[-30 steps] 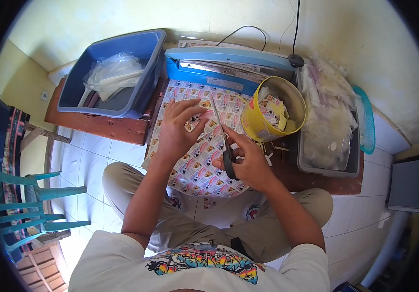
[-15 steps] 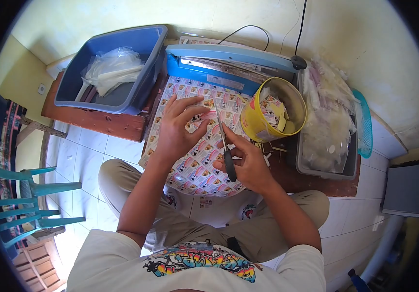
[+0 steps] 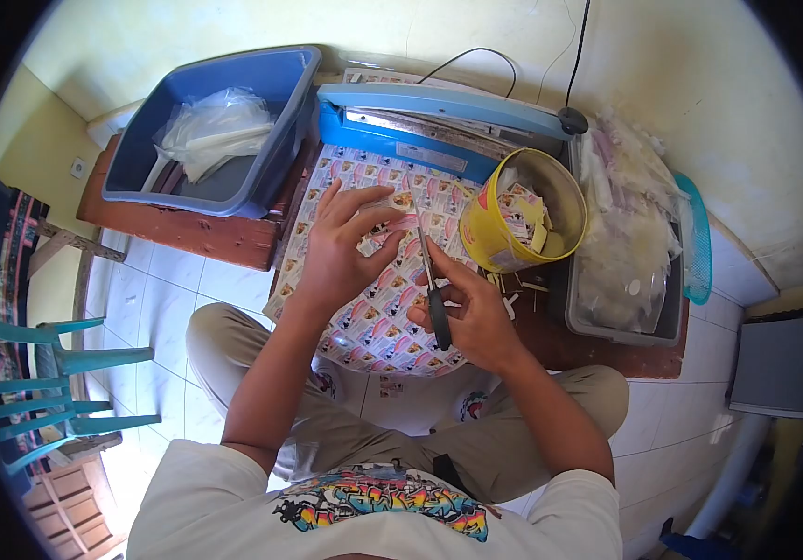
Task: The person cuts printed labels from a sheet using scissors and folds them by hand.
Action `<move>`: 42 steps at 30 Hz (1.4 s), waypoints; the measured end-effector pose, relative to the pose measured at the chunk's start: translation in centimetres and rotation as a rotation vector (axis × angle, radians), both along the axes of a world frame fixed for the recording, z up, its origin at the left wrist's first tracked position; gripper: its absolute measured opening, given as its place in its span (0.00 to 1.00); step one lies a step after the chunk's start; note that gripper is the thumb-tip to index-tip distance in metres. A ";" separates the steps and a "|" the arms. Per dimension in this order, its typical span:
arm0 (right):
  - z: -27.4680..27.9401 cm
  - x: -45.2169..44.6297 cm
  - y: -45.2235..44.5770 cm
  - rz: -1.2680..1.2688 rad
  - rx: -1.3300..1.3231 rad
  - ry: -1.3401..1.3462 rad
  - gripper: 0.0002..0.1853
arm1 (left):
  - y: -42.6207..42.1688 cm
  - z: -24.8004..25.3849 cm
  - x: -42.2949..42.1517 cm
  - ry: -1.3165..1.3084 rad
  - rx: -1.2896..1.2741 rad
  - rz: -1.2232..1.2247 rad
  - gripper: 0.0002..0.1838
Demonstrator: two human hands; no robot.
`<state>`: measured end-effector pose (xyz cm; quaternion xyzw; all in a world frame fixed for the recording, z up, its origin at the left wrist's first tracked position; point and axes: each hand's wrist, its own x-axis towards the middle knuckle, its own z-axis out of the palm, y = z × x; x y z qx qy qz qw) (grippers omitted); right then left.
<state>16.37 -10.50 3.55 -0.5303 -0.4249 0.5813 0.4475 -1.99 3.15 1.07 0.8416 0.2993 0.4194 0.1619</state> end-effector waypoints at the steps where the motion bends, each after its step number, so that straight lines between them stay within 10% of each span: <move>1: 0.0 0.0 0.0 -0.006 -0.014 0.001 0.50 | 0.0 0.0 0.0 0.000 0.000 0.000 0.15; 42: -0.1 -0.1 -0.2 -0.018 -0.026 0.011 0.50 | 0.0 0.1 0.1 -0.035 0.027 -0.044 0.09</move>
